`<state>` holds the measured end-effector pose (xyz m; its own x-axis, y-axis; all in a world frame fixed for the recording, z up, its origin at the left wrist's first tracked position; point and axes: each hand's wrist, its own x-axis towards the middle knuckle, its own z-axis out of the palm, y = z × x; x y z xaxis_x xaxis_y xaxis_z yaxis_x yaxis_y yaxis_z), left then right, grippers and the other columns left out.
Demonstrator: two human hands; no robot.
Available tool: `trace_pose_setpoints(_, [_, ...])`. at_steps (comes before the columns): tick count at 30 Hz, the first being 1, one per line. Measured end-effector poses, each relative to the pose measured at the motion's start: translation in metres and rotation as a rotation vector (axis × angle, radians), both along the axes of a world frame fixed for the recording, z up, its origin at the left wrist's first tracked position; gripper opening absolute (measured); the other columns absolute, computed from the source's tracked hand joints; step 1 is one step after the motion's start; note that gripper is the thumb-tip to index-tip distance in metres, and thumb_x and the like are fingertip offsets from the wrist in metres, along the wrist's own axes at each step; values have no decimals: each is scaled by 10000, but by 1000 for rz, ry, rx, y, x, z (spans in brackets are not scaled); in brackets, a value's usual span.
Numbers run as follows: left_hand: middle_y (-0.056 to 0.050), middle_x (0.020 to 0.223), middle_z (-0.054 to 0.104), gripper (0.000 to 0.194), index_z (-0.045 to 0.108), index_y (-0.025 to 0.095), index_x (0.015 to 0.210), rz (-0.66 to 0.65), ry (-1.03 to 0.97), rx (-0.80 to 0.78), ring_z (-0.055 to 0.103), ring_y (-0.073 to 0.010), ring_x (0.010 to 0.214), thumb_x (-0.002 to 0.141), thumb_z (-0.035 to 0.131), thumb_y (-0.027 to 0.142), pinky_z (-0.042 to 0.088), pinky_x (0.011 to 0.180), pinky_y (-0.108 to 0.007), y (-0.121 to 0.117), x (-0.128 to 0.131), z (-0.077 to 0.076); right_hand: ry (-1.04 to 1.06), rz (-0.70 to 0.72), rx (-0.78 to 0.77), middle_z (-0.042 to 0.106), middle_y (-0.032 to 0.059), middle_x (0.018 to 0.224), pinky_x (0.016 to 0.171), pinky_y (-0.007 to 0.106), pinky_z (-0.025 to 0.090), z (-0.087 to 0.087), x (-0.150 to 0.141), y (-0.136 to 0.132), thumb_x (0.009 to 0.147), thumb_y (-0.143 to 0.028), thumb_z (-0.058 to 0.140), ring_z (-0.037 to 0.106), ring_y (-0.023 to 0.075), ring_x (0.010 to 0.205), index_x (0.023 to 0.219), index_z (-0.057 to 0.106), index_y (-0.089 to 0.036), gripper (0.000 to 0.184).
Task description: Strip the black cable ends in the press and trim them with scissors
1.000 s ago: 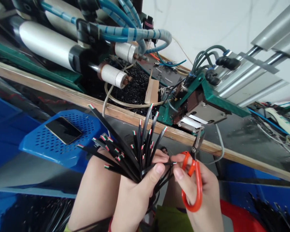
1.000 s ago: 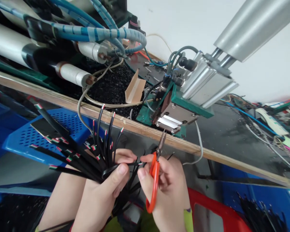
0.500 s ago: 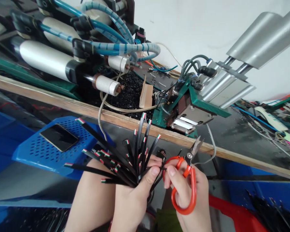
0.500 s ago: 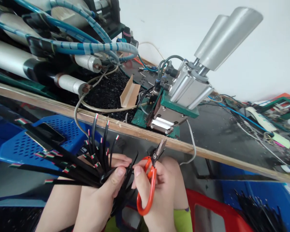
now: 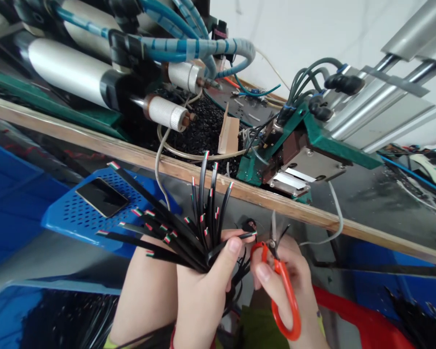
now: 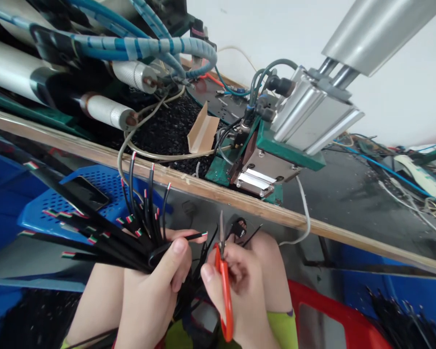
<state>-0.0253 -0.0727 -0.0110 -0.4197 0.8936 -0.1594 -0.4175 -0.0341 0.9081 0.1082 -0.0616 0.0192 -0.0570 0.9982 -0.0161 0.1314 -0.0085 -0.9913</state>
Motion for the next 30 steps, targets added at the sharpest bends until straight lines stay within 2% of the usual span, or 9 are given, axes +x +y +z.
trace_pose_setpoints(3, [55, 518, 460, 367, 946, 215, 1036, -4, 1, -16, 420, -87, 432, 947, 950, 572, 357, 400, -207, -1, 0, 2, -6, 105, -46, 551, -11, 613, 535, 252, 407, 1, 1, 5, 852, -542, 940, 492, 138, 584, 633, 654, -210, 490])
trace_pose_setpoints(6, [48, 519, 476, 378, 948, 217, 1089, -36, -26, -22, 420, -91, 453, 988, 909, 578, 366, 426, -216, -1, -2, 4, -8, 160, -62, 532, -13, 624, 529, 254, 371, 1, 3, 9, 853, -540, 938, 471, 137, 588, 637, 651, -209, 489])
trace_pose_setpoints(12, [15, 517, 553, 378, 920, 203, 981, -34, -27, -4, 405, -123, 446, 981, 904, 581, 361, 401, -270, 2, -3, 8, 38, 186, -173, 511, -26, 618, 550, 260, 311, -2, 3, 7, 836, -603, 956, 398, 110, 571, 634, 634, -200, 554])
trace_pose_setpoints(15, [26, 515, 529, 380, 921, 197, 982, -42, -29, -14, 418, -127, 452, 985, 903, 576, 401, 416, -277, 2, -3, 6, 26, 188, -103, 514, -14, 625, 554, 274, 291, -4, 1, 5, 889, -668, 900, 429, 120, 573, 621, 627, -199, 605])
trace_pose_setpoints(20, [53, 506, 464, 387, 936, 182, 1041, -69, -43, -29, 416, -105, 473, 1016, 885, 565, 369, 428, -229, -1, -3, 3, -45, 209, -8, 541, 7, 625, 546, 284, 308, -4, 3, 7, 941, -764, 820, 472, 138, 575, 613, 629, -203, 677])
trace_pose_setpoints(23, [62, 517, 454, 384, 945, 184, 1078, -78, -66, -41, 407, -84, 474, 1003, 906, 559, 371, 441, -205, 0, -3, 6, -61, 233, -9, 521, 3, 601, 545, 285, 305, -5, 5, 8, 944, -779, 813, 460, 139, 577, 613, 617, -204, 692])
trace_pose_setpoints(27, [72, 520, 423, 388, 954, 192, 1032, -50, -101, -34, 397, -68, 451, 957, 944, 572, 395, 438, -196, 3, -2, 12, -45, 236, -19, 522, 6, 614, 547, 290, 302, -7, 7, 7, 943, -816, 800, 458, 136, 575, 613, 621, -200, 721])
trace_pose_setpoints(30, [63, 521, 462, 385, 958, 193, 1040, -53, -108, -32, 405, -66, 445, 956, 947, 568, 396, 432, -190, 3, -1, 14, -35, 224, -54, 504, -10, 624, 536, 291, 273, -10, 8, 6, 936, -857, 786, 469, 118, 536, 633, 628, -194, 745])
